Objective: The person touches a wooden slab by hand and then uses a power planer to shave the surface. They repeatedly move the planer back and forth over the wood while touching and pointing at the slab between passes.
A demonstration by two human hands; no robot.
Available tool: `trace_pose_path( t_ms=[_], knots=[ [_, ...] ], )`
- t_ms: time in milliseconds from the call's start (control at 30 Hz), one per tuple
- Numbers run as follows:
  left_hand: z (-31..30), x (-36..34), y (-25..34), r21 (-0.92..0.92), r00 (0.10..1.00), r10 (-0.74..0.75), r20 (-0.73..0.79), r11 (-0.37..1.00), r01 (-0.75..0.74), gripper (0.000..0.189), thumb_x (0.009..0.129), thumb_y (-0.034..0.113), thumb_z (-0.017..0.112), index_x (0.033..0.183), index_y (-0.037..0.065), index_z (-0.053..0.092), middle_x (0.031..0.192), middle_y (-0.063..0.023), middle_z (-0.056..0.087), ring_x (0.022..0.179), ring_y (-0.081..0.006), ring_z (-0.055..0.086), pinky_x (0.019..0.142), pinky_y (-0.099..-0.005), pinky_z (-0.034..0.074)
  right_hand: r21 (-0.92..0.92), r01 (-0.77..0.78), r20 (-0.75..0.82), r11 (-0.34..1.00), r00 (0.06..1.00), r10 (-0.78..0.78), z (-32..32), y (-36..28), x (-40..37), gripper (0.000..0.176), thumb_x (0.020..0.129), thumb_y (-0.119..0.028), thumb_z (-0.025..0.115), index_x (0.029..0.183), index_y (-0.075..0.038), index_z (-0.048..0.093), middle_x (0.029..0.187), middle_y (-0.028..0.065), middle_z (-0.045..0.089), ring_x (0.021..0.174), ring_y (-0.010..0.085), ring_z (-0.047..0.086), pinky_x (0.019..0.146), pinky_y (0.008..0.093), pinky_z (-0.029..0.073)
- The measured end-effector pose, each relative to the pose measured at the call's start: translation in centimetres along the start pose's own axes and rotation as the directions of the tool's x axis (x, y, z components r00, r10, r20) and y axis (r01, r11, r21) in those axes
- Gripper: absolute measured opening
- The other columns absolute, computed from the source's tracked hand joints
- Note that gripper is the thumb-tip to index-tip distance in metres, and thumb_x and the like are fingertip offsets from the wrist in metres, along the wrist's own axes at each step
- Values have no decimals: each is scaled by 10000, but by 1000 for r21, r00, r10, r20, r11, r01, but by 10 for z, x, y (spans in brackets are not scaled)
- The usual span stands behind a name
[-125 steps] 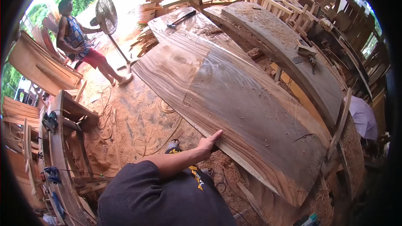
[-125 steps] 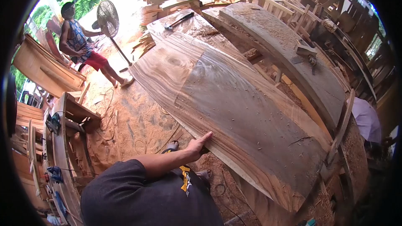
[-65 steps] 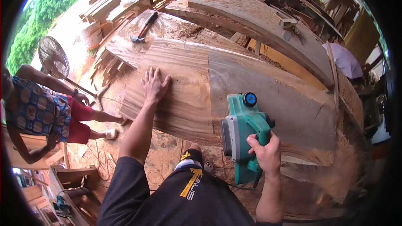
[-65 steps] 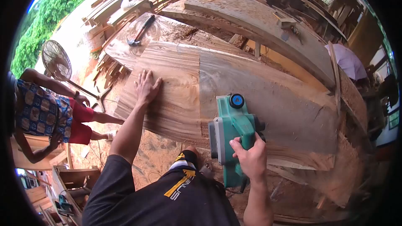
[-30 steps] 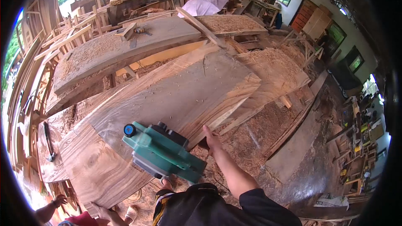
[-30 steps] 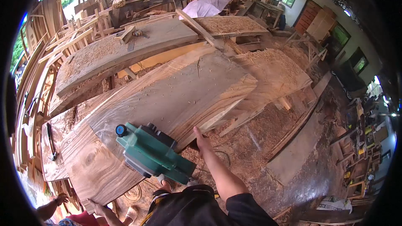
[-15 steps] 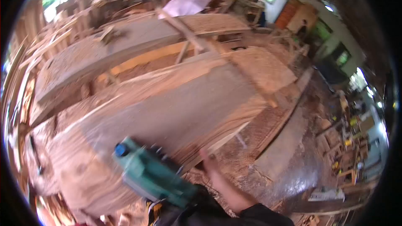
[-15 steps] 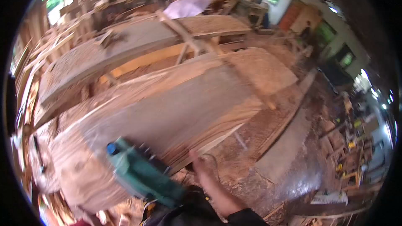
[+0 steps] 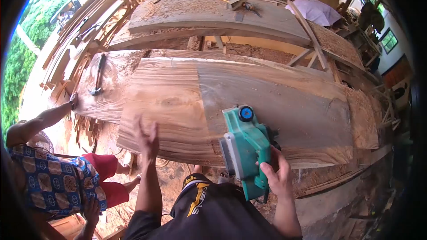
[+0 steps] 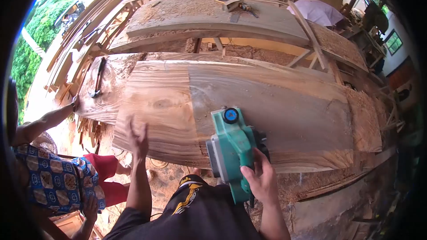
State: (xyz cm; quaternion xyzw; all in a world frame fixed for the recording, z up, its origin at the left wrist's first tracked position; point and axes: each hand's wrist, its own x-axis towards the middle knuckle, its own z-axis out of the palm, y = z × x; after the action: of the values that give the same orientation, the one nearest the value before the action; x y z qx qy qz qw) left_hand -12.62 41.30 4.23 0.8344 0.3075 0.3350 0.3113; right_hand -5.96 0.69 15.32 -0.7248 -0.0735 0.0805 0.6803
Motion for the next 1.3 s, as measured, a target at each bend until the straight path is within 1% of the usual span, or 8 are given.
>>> trace_pose_path(
  t_ms=[200, 400, 600, 800, 1067, 1100, 1133, 1300],
  knots=[
    [73, 86, -16, 219, 964, 58, 258, 969, -117, 676, 919, 437, 714, 1457, 82, 510, 1580, -190, 415, 1472, -368, 358, 1194, -544, 264, -205, -346, 96, 915, 924, 371, 22, -39, 21, 340, 891, -72, 700, 1204, 39, 630, 1027, 115, 724, 725, 155, 692, 683, 301, 573],
    [93, 102, 9, 458, 927, -96, 363, 885, -88, 810, 951, 605, 561, 1564, 103, 390, 1667, -158, 280, 1559, -368, 185, 1194, -683, 131, -315, -380, 29, 870, 912, 409, 36, -51, 14, 223, 838, -102, 785, 982, 0, 649, 772, 46, 659, 580, 113, 618, 556, 292, 508],
    [96, 99, 12, 493, 937, -90, 336, 865, -94, 763, 986, 597, 490, 1572, 121, 377, 1667, -154, 280, 1552, -368, 204, 1218, -640, 134, -439, -499, 15, 747, 828, 561, 21, -57, -46, 267, 817, -148, 815, 973, 18, 676, 791, 105, 705, 640, 171, 673, 606, 349, 532],
    [100, 96, 1, 449, 953, -77, 295, 891, -67, 651, 1036, 521, 422, 1542, 113, 417, 1648, -150, 324, 1540, -367, 238, 1221, -623, 146, -434, -308, 67, 847, 926, 371, 53, -36, -28, 275, 848, -160, 754, 1018, 43, 679, 803, 160, 721, 746, 248, 711, 710, 395, 558],
    [102, 99, -2, 397, 962, -82, 260, 917, -29, 599, 1053, 491, 406, 1508, 104, 456, 1632, -124, 364, 1532, -339, 267, 1220, -600, 161, -454, -33, 108, 890, 990, 92, 155, -22, 162, 394, 897, -390, 751, 766, -24, 689, 555, 86, 632, 510, 179, 634, 529, 365, 506],
    [98, 101, 0, 391, 961, -76, 265, 920, -36, 596, 1052, 488, 413, 1504, 103, 460, 1629, -124, 369, 1531, -341, 269, 1218, -600, 163, -482, -158, 124, 862, 961, 246, 166, -40, 184, 478, 923, -471, 713, 841, 0, 684, 630, 91, 656, 557, 164, 654, 555, 340, 524],
    [96, 100, 1, 388, 961, -70, 269, 921, -42, 592, 1050, 486, 419, 1500, 103, 464, 1626, -125, 374, 1530, -342, 272, 1216, -601, 164, -148, -119, 260, 982, 953, 154, 169, -19, 203, 496, 973, -475, 658, 1044, 15, 648, 736, 85, 659, 614, 144, 659, 578, 308, 534],
    [94, 101, -1, 418, 961, -42, 272, 905, -79, 621, 1019, 506, 480, 1489, 100, 470, 1619, -128, 381, 1522, -345, 281, 1208, -612, 174, -10, -35, 229, 999, 973, 36, 153, -13, 142, 465, 1060, -352, 549, 1391, -31, 492, 742, 22, 562, 596, 99, 559, 563, 277, 510]
  ],
)
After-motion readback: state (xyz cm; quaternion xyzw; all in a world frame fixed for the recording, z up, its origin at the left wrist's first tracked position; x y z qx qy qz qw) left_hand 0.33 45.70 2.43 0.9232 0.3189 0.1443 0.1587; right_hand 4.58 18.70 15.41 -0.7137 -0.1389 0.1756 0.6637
